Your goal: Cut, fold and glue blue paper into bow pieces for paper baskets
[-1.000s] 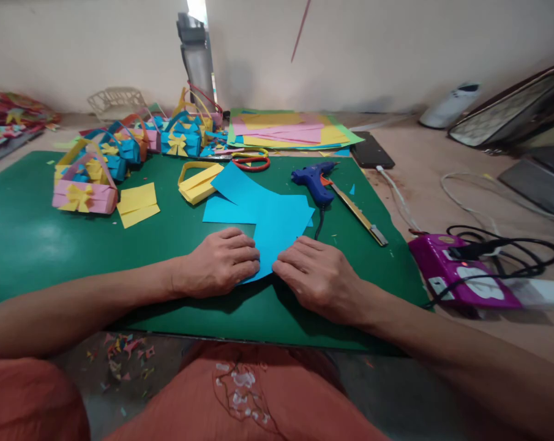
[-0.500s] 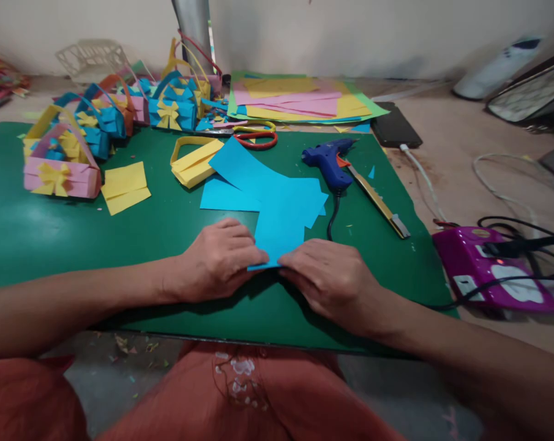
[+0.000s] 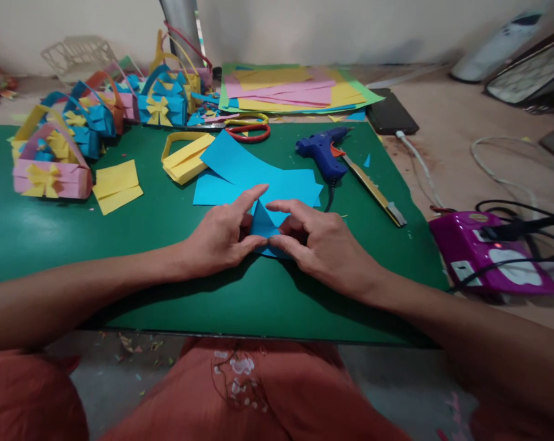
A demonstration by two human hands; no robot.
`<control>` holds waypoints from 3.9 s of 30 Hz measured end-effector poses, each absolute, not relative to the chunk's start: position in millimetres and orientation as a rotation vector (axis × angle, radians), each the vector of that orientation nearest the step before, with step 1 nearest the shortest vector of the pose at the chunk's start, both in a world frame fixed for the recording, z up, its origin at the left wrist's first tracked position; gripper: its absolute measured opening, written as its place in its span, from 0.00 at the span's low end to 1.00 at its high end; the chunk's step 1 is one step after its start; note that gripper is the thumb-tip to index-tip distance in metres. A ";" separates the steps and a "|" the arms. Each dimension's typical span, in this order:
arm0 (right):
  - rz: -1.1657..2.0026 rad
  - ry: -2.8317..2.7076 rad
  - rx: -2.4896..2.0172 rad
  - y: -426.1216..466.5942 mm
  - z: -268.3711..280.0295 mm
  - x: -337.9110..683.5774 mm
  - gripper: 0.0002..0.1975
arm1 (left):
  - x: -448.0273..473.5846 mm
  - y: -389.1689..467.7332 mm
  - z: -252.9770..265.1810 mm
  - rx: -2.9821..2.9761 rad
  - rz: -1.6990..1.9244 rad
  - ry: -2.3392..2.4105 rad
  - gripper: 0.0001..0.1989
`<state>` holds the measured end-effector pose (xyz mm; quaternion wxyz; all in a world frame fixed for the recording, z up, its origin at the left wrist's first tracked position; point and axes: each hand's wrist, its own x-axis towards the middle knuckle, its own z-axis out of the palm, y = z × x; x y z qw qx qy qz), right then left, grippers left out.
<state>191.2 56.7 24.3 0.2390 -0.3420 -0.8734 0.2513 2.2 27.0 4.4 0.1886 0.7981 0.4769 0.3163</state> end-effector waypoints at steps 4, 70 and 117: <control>0.691 -2.413 -0.994 58.9 24.8 190.3 0.18 | 1.4 31.7 2.8 2.218 0.885 1.394 0.39; 1.026 -2.361 -1.162 68.9 29.3 190.8 0.17 | -1.4 34.9 22.4 1.806 0.717 1.364 0.20; 0.802 -2.497 -1.215 64.6 33.5 188.5 0.08 | -9.9 36.2 13.8 2.264 0.694 1.028 0.29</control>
